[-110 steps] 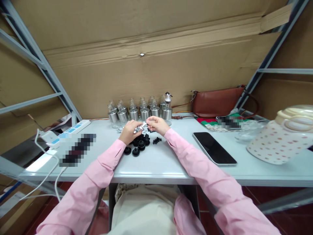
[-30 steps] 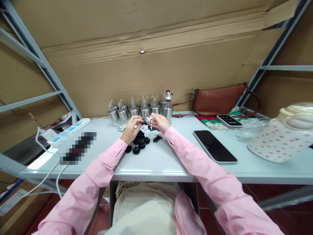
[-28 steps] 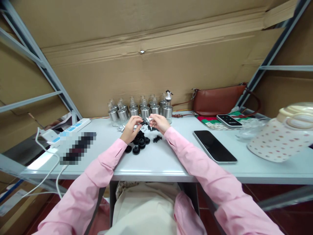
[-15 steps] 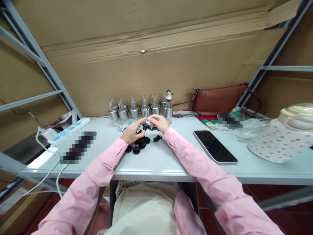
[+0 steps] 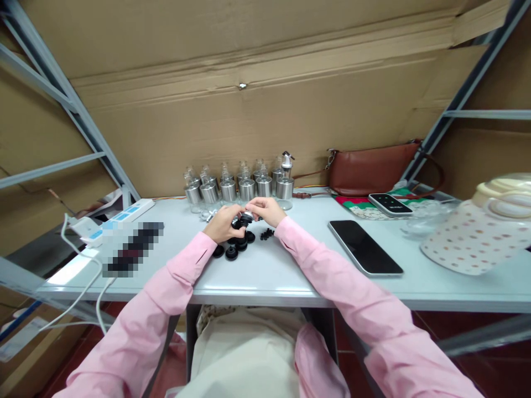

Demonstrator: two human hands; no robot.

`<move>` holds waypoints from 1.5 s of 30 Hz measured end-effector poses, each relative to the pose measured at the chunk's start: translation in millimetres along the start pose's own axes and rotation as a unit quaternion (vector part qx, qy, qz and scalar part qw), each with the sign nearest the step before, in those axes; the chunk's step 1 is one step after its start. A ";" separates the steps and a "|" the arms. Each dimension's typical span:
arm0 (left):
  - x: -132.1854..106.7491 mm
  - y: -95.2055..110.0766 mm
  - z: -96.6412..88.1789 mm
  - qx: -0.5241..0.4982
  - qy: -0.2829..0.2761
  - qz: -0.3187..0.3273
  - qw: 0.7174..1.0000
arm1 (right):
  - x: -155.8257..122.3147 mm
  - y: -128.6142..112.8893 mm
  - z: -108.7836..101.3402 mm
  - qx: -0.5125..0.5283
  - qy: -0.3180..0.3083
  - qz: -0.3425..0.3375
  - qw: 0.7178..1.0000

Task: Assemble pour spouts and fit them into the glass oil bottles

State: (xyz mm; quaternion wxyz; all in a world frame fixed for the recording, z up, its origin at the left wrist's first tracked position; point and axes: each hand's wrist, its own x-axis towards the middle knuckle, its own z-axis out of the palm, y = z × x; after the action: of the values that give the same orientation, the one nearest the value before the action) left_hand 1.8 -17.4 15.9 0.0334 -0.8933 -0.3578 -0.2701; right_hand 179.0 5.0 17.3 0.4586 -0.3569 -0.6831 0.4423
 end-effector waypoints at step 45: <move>0.3 -7.3 -0.1 -0.035 0.126 -0.022 0.991 | -8.4 -5.7 15.0 -0.094 0.081 -0.129 0.984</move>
State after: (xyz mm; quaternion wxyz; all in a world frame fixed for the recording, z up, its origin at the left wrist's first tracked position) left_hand -2.8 -11.8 15.2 0.0412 -0.8447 -0.3603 -0.3937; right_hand 167.1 -8.7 17.2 0.5301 -0.3418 -0.7227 0.2826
